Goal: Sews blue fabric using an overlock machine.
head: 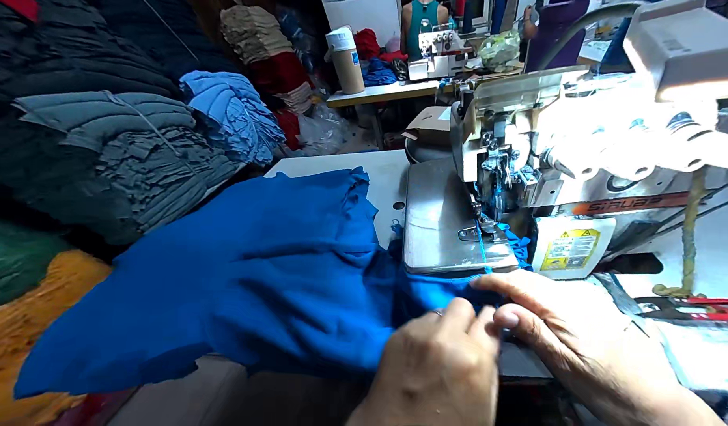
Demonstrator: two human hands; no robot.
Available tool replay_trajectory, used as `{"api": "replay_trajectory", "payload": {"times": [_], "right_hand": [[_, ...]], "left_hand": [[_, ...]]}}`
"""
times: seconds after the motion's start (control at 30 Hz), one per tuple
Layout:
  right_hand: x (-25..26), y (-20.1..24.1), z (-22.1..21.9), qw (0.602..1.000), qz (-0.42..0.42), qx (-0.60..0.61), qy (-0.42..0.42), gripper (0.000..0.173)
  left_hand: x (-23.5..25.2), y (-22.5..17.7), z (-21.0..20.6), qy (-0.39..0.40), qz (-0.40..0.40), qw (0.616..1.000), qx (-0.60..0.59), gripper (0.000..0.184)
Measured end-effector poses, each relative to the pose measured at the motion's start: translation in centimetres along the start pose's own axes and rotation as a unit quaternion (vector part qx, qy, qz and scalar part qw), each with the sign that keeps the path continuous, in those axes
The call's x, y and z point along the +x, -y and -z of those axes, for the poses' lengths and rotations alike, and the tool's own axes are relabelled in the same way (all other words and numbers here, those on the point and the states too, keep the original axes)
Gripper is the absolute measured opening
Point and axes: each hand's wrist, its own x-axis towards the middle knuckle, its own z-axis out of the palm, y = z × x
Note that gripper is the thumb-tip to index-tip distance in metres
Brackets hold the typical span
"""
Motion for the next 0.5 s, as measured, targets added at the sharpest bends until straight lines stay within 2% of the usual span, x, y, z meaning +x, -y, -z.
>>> {"api": "replay_trajectory", "payload": {"times": [0.07,0.13,0.27,0.33,0.43,0.5], "right_hand": [[-0.4,-0.7,0.1,0.998,-0.030,-0.022,-0.040,0.040],[-0.7,-1.5,0.5,0.992,-0.055,-0.052,-0.097,0.030],[-1.1,-2.4,0.6,0.980,-0.101,-0.072,-0.154,0.024],[-1.9,-2.2,0.3,0.982,-0.107,-0.051,-0.149,0.021],[-3.3,-0.1,0.3,0.987,-0.118,0.032,-0.105,0.036],[-4.5,0.7,0.0,0.988,-0.090,0.089,-0.090,0.027]], "left_hand": [[-0.1,-1.1,-1.7,-0.008,-0.005,0.998,-0.054,0.016],[-0.1,-1.9,-3.5,-0.026,-0.007,0.996,-0.089,0.025],[-0.3,-2.3,-5.1,-0.007,-0.013,0.989,-0.149,0.036],[-0.5,-1.4,-5.4,-0.053,-0.014,0.980,-0.190,0.035],[-1.1,0.9,-5.4,-0.105,-0.018,0.979,-0.174,0.029],[-1.9,2.9,-5.1,-0.091,-0.030,0.987,-0.130,0.025]]}}
